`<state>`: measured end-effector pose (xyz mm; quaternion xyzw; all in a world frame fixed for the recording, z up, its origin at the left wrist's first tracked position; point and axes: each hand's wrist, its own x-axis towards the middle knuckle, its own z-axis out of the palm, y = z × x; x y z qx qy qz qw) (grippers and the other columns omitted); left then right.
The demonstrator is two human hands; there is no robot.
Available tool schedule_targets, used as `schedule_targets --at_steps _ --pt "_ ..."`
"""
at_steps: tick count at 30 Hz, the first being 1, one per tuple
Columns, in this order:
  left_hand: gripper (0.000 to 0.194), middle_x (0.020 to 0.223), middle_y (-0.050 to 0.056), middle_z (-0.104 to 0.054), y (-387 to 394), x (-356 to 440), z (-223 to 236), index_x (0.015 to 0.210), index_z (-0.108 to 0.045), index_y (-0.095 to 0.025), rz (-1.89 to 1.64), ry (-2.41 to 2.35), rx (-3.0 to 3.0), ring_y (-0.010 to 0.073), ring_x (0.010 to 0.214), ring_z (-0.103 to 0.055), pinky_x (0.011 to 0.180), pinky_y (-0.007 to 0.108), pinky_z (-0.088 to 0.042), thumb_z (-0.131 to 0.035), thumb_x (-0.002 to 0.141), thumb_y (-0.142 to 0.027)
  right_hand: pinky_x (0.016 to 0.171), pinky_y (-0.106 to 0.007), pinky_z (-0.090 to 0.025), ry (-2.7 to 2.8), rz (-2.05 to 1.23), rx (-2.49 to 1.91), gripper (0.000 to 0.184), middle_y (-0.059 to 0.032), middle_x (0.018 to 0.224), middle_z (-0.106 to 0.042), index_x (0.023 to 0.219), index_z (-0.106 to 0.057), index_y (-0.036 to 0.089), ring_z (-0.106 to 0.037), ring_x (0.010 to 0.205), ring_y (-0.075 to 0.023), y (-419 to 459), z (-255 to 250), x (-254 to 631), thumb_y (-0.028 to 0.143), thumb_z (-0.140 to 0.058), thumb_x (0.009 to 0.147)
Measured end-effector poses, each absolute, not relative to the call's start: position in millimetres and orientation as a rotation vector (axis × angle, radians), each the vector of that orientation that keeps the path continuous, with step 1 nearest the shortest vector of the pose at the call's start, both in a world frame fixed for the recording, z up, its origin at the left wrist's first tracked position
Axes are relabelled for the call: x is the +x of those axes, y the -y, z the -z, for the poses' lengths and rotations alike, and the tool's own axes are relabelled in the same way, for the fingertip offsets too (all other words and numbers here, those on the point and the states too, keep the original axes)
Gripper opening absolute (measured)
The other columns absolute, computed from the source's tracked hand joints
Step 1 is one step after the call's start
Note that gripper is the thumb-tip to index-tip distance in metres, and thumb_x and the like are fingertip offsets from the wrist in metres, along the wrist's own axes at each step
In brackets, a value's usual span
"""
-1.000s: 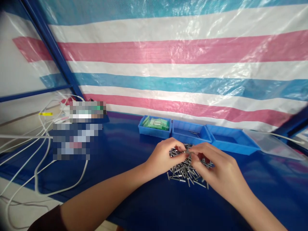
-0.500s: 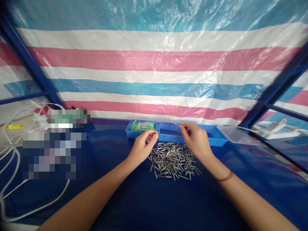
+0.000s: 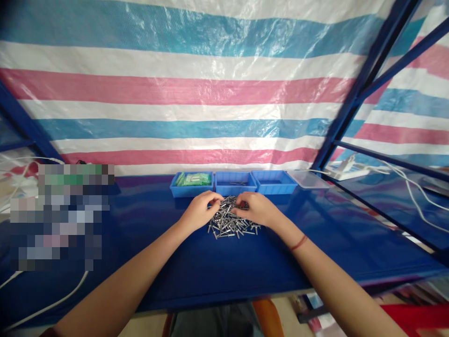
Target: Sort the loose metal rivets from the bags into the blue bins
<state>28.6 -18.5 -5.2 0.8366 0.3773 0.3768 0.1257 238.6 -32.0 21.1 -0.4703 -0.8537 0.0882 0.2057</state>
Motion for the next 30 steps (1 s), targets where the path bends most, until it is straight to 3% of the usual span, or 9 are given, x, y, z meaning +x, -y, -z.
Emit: schedule_targets --at_steps 7,19,23,30 --pt "0.018 0.088 0.002 -0.067 21 33 3 0.088 -0.065 -0.02 -1.046 -1.1 2.477 0.0162 0.083 -0.061 0.079 0.028 -0.047 -0.049 0.082 -0.015 0.054 -0.026 -0.032 2.452 -0.277 -1.387 0.017 -0.0018 0.062 -0.061 0.069 -0.062 0.017 -0.05 0.056 -0.0125 18 -23 227 0.03 -0.058 0.08" --pt "0.02 0.085 0.004 -0.066 14 30 2 0.093 -0.067 -0.018 -1.093 -1.174 2.493 0.0156 0.079 -0.06 0.079 0.029 -0.047 -0.05 0.082 -0.02 0.057 -0.025 -0.04 2.363 -0.51 -1.301 0.012 -0.0015 0.064 -0.062 0.07 -0.062 0.015 -0.055 0.059 -0.0129 21 -14 241 0.024 -0.055 0.073" --pt "0.021 0.086 0.004 -0.066 16 33 2 0.093 -0.067 -0.019 -1.045 -1.11 2.538 0.0162 0.081 -0.06 0.079 0.03 -0.047 -0.05 0.082 -0.023 0.059 -0.026 -0.04 2.343 -0.468 -1.341 0.017 -0.0034 0.068 -0.065 0.073 -0.065 0.015 -0.056 0.062 -0.0142 21 -13 239 0.031 -0.06 0.073" --pt "0.02 0.087 0.003 -0.068 22 38 1 0.092 -0.068 -0.02 -0.957 -1.097 2.597 0.0172 0.083 -0.061 0.08 0.029 -0.046 -0.051 0.081 -0.02 0.054 -0.024 -0.035 2.358 -0.356 -1.361 0.007 -0.0014 0.063 -0.06 0.069 -0.06 0.016 -0.052 0.057 -0.0123 26 -11 232 0.019 -0.054 0.071"
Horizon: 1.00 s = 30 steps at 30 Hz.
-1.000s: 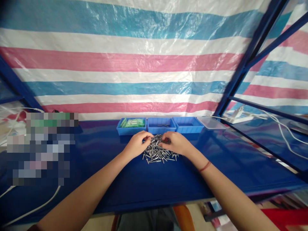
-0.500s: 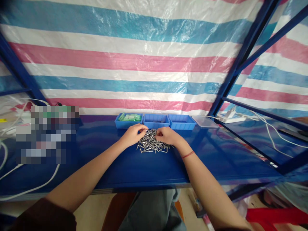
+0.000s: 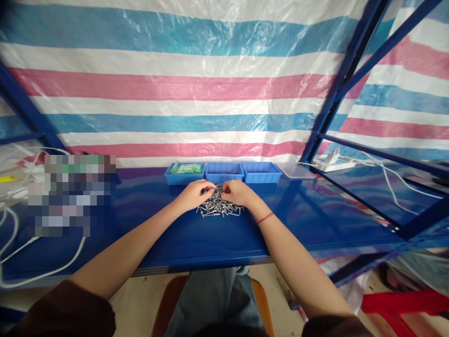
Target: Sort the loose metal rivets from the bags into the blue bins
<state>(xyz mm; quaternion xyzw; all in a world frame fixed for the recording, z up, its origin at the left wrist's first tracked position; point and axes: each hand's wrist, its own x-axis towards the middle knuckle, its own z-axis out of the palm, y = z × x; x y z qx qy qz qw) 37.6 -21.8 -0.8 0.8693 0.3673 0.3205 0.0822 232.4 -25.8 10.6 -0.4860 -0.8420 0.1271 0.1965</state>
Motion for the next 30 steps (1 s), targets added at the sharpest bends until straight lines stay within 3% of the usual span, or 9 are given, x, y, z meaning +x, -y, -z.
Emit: schedule_targets --at_steps 6,11,17,22,27,30 --pt "0.021 0.088 0.004 -0.068 21 38 1 0.096 -0.067 -0.019 -1.013 -1.102 2.516 0.0168 0.082 -0.062 0.079 0.029 -0.048 -0.054 0.082 -0.028 0.06 -0.024 -0.036 2.247 -0.292 -1.151 0.006 -0.0014 0.068 -0.058 0.07 -0.056 0.016 -0.049 0.061 -0.0117 28 -14 230 0.017 -0.051 0.074" --pt "0.023 0.091 0.003 -0.071 25 44 -1 0.097 -0.065 -0.02 -1.134 -1.041 2.256 0.0163 0.083 -0.065 0.073 0.025 -0.048 -0.056 0.082 -0.035 0.063 -0.024 -0.039 2.1 -0.481 -0.937 0.011 -0.0012 0.075 -0.059 0.084 -0.056 0.016 -0.052 0.067 -0.0117 29 -13 228 0.024 -0.049 0.083" --pt "0.018 0.082 0.002 -0.069 29 47 -5 0.086 -0.063 -0.018 -1.301 -1.028 2.156 0.0144 0.073 -0.064 0.066 0.023 -0.047 -0.058 0.081 -0.035 0.057 -0.024 -0.038 1.917 -0.787 -0.845 0.023 -0.0002 0.072 -0.058 0.084 -0.057 0.016 -0.048 0.06 -0.0102 32 -14 221 0.038 -0.059 0.079" --pt "0.018 0.085 0.003 -0.068 28 46 -7 0.091 -0.061 -0.018 -1.405 -0.957 2.113 0.0145 0.074 -0.065 0.069 0.023 -0.048 -0.055 0.084 -0.033 0.048 -0.022 -0.033 1.794 -1.1 -0.894 0.032 0.0019 0.063 -0.054 0.081 -0.059 0.015 -0.04 0.049 -0.0074 36 -18 218 0.047 -0.057 0.079" --pt "0.019 0.085 0.003 -0.067 25 46 -3 0.094 -0.059 -0.018 -1.402 -0.949 2.03 0.0149 0.074 -0.067 0.068 0.023 -0.049 -0.054 0.084 -0.034 0.053 -0.024 -0.038 1.626 -0.948 -0.84 0.03 0.0003 0.071 -0.058 0.086 -0.058 0.016 -0.047 0.056 -0.0089 35 -20 216 0.041 -0.066 0.072" --pt "0.019 0.086 0.003 -0.066 23 46 0 0.094 -0.059 -0.018 -1.379 -0.962 2.023 0.0148 0.074 -0.067 0.067 0.023 -0.05 -0.052 0.085 -0.033 0.057 -0.024 -0.039 1.729 -0.728 -0.849 0.024 -0.0009 0.073 -0.059 0.081 -0.058 0.016 -0.049 0.06 -0.0098 38 -21 215 0.039 -0.063 0.074"
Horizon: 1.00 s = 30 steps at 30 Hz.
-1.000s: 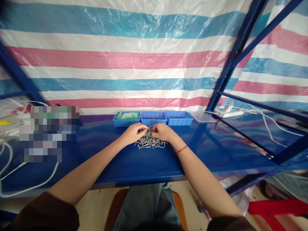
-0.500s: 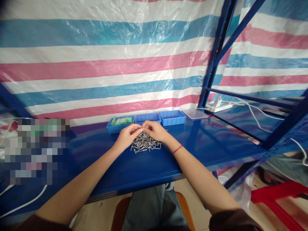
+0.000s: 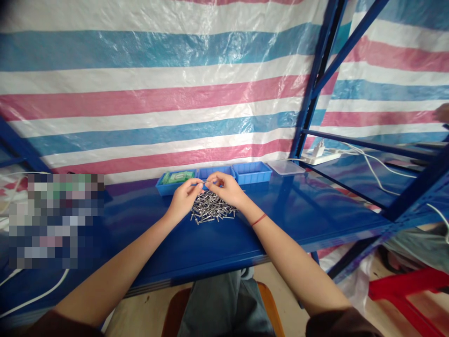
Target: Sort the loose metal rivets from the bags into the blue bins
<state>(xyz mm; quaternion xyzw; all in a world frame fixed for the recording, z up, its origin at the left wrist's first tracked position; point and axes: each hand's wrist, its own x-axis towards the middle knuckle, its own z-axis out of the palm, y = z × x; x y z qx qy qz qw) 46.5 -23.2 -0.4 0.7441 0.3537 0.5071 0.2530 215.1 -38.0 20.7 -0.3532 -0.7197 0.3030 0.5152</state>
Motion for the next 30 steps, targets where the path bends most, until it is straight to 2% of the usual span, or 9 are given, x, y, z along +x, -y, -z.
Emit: schedule_targets --at_steps 4,7,10,15,19,22,26,30 --pt "0.021 0.09 0.006 -0.064 19 46 4 0.089 -0.06 -0.016 -1.293 -0.978 2.117 0.015 0.077 -0.065 0.069 0.025 -0.051 -0.046 0.088 -0.033 0.056 -0.023 -0.035 1.949 -0.476 -0.966 0.026 0.0011 0.061 -0.055 0.065 -0.057 0.015 -0.045 0.056 -0.0093 39 -26 215 0.034 -0.052 0.082" --pt "0.026 0.098 0.008 -0.064 15 44 6 0.103 -0.059 -0.016 -1.295 -1.106 2.136 0.0155 0.081 -0.063 0.074 0.027 -0.051 -0.043 0.09 -0.032 0.056 -0.024 -0.034 1.988 -0.265 -1.075 0.03 0.0004 0.058 -0.055 0.06 -0.056 0.016 -0.046 0.056 -0.0101 25 -34 217 0.032 -0.048 0.084" --pt "0.03 0.099 0.008 -0.064 12 40 6 0.114 -0.056 -0.016 -1.284 -1.2 2.228 0.0158 0.081 -0.062 0.078 0.03 -0.05 -0.044 0.089 -0.03 0.06 -0.025 -0.035 1.944 0.009 -1.239 0.026 -0.0038 0.066 -0.062 0.067 -0.059 0.015 -0.051 0.06 -0.013 1 -41 221 0.029 -0.048 0.085" --pt "0.023 0.09 0.005 -0.066 12 33 7 0.097 -0.066 -0.019 -1.012 -1.114 2.551 0.0183 0.088 -0.06 0.085 0.032 -0.046 -0.047 0.088 -0.028 0.069 -0.03 -0.04 2.019 0.228 -1.521 0.024 -0.0147 0.086 -0.065 0.081 -0.063 0.012 -0.058 0.077 -0.0207 -16 -36 230 0.03 -0.047 0.086" --pt "0.023 0.093 0.004 -0.066 13 36 9 0.098 -0.067 -0.021 -0.905 -1.086 2.615 0.0188 0.089 -0.059 0.084 0.031 -0.045 -0.055 0.083 -0.034 0.07 -0.027 -0.041 2.252 0.054 -1.291 0.012 -0.0081 0.081 -0.065 0.078 -0.062 0.015 -0.058 0.075 -0.0168 4 -28 236 0.016 -0.05 0.078" --pt "0.019 0.093 0.002 -0.066 14 40 10 0.094 -0.068 -0.024 -0.887 -1.129 2.613 0.0181 0.089 -0.059 0.085 0.031 -0.045 -0.056 0.082 -0.034 0.068 -0.025 -0.041 2.337 -0.1 -1.117 0.013 -0.0038 0.075 -0.064 0.073 -0.062 0.015 -0.057 0.069 -0.0139 20 -23 237 0.009 -0.051 0.071" --pt "0.015 0.089 0.001 -0.066 16 44 8 0.089 -0.068 -0.024 -0.972 -1.15 2.56 0.0162 0.086 -0.059 0.081 0.028 -0.045 -0.055 0.083 -0.03 0.063 -0.024 -0.04 2.336 -0.3 -1.141 0.015 -0.0031 0.073 -0.065 0.077 -0.065 0.014 -0.056 0.064 -0.012 31 -17 233 0.01 -0.052 0.071" --pt "0.015 0.084 0.0 -0.067 16 43 7 0.084 -0.066 -0.022 -1.022 -1.106 2.521 0.0146 0.081 -0.06 0.076 0.025 -0.045 -0.052 0.083 -0.027 0.06 -0.024 -0.038 2.34 -0.395 -1.116 0.013 -0.0036 0.073 -0.066 0.08 -0.068 0.014 -0.055 0.062 -0.0122 30 -10 227 0.018 -0.056 0.076"
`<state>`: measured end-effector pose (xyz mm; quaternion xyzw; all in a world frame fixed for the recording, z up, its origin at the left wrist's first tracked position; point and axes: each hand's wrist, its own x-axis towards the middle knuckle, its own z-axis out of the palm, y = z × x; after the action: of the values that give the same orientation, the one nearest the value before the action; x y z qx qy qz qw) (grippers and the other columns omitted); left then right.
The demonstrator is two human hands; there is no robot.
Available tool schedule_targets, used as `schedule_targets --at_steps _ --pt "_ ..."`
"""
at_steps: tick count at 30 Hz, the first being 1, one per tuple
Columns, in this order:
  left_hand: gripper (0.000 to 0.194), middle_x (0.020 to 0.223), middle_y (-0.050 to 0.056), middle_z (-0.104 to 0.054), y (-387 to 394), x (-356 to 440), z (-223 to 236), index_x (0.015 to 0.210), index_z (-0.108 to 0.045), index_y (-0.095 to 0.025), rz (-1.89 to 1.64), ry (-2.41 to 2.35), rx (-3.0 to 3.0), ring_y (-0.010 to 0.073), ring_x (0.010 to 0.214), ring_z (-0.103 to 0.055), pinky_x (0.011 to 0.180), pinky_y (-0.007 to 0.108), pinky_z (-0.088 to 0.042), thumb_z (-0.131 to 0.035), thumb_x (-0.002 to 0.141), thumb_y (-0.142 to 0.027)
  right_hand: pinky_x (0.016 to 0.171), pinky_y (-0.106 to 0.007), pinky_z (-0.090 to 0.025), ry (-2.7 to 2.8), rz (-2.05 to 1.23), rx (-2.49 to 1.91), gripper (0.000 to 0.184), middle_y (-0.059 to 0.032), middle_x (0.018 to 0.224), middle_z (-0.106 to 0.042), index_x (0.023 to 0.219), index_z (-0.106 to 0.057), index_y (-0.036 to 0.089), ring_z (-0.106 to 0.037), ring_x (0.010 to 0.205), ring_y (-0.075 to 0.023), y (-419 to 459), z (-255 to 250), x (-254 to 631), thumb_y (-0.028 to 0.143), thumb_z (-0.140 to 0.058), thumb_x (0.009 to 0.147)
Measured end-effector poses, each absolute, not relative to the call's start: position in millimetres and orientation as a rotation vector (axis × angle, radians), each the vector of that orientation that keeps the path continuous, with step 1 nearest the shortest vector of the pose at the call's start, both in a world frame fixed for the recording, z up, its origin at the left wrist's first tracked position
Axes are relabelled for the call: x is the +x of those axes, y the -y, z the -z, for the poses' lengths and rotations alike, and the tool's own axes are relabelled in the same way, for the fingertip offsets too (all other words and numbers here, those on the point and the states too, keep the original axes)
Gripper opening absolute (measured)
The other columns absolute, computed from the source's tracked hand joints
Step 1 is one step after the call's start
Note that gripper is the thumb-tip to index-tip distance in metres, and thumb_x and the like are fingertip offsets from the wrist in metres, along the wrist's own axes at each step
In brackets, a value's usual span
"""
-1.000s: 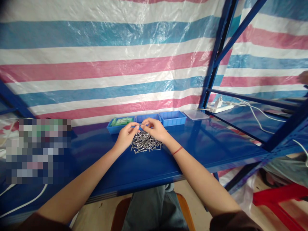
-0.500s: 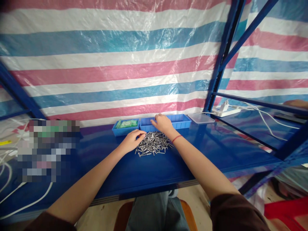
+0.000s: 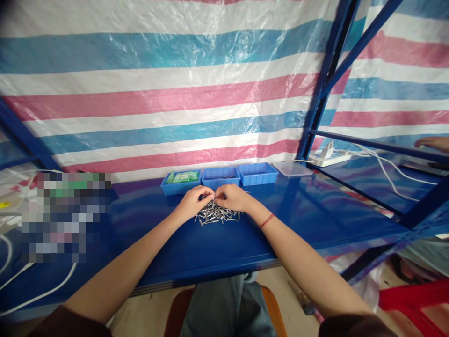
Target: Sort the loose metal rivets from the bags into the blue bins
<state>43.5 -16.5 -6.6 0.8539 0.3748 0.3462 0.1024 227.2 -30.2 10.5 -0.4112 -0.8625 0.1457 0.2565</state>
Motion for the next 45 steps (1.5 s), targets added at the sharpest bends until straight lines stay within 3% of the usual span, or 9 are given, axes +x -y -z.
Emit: schedule_targets --at_steps 8,15,20,24,30,34,45 --pt "0.019 0.085 0.002 -0.067 16 43 9 0.096 -0.064 -0.022 -1.08 -1.117 2.468 0.0164 0.081 -0.062 0.076 0.028 -0.047 -0.055 0.08 -0.023 0.059 -0.025 -0.04 2.175 -0.439 -1.095 0.011 -0.0025 0.072 -0.065 0.081 -0.066 0.015 -0.054 0.061 -0.0117 28 -10 227 0.02 -0.056 0.079" --pt "0.028 0.09 0.004 -0.07 24 49 3 0.102 -0.065 -0.019 -1.16 -1.087 2.184 0.0177 0.081 -0.065 0.076 0.029 -0.05 -0.056 0.082 -0.036 0.056 -0.028 -0.046 1.899 -0.913 -0.915 0.024 -0.0003 0.068 -0.061 0.082 -0.052 0.018 -0.057 0.058 -0.0132 27 -11 227 0.038 -0.063 0.075" --pt "0.031 0.1 0.006 -0.07 27 51 2 0.103 -0.067 -0.018 -1.14 -1.072 2.001 0.0196 0.089 -0.065 0.078 0.029 -0.05 -0.056 0.082 -0.039 0.059 -0.028 -0.045 1.842 -0.768 -0.922 0.034 0.0014 0.069 -0.063 0.088 -0.043 0.021 -0.057 0.058 -0.0125 30 -13 227 0.036 -0.068 0.071" --pt "0.024 0.091 0.004 -0.071 29 54 2 0.093 -0.068 -0.018 -1.213 -1.048 2.018 0.0184 0.083 -0.064 0.073 0.027 -0.049 -0.057 0.081 -0.036 0.061 -0.027 -0.045 1.853 -0.696 -0.908 0.034 0.0008 0.072 -0.063 0.086 -0.044 0.02 -0.057 0.061 -0.0122 32 -16 225 0.037 -0.069 0.069" --pt "0.02 0.091 0.003 -0.069 35 53 -5 0.091 -0.066 -0.019 -1.412 -1.031 2.106 0.0164 0.082 -0.063 0.071 0.026 -0.048 -0.054 0.084 -0.034 0.049 -0.021 -0.038 1.732 -1.197 -0.889 0.028 0.0008 0.067 -0.059 0.085 -0.057 0.016 -0.053 0.057 -0.0091 38 -20 219 0.041 -0.064 0.074" --pt "0.02 0.096 0.004 -0.068 38 51 -9 0.098 -0.066 -0.021 -1.474 -1.025 2.189 0.0168 0.089 -0.062 0.074 0.026 -0.048 -0.052 0.086 -0.031 0.049 -0.019 -0.038 1.622 -1.342 -0.865 0.026 -0.0008 0.068 -0.06 0.076 -0.061 0.015 -0.052 0.056 -0.0069 39 -19 217 0.041 -0.062 0.076" --pt "0.021 0.098 0.005 -0.068 33 52 -5 0.1 -0.063 -0.019 -1.509 -1.026 2.054 0.0172 0.089 -0.064 0.079 0.027 -0.049 -0.053 0.086 -0.031 0.046 -0.02 -0.039 1.487 -1.178 -0.807 0.028 0.0033 0.063 -0.059 0.089 -0.06 0.018 -0.051 0.052 -0.0074 39 -21 212 0.034 -0.071 0.068"
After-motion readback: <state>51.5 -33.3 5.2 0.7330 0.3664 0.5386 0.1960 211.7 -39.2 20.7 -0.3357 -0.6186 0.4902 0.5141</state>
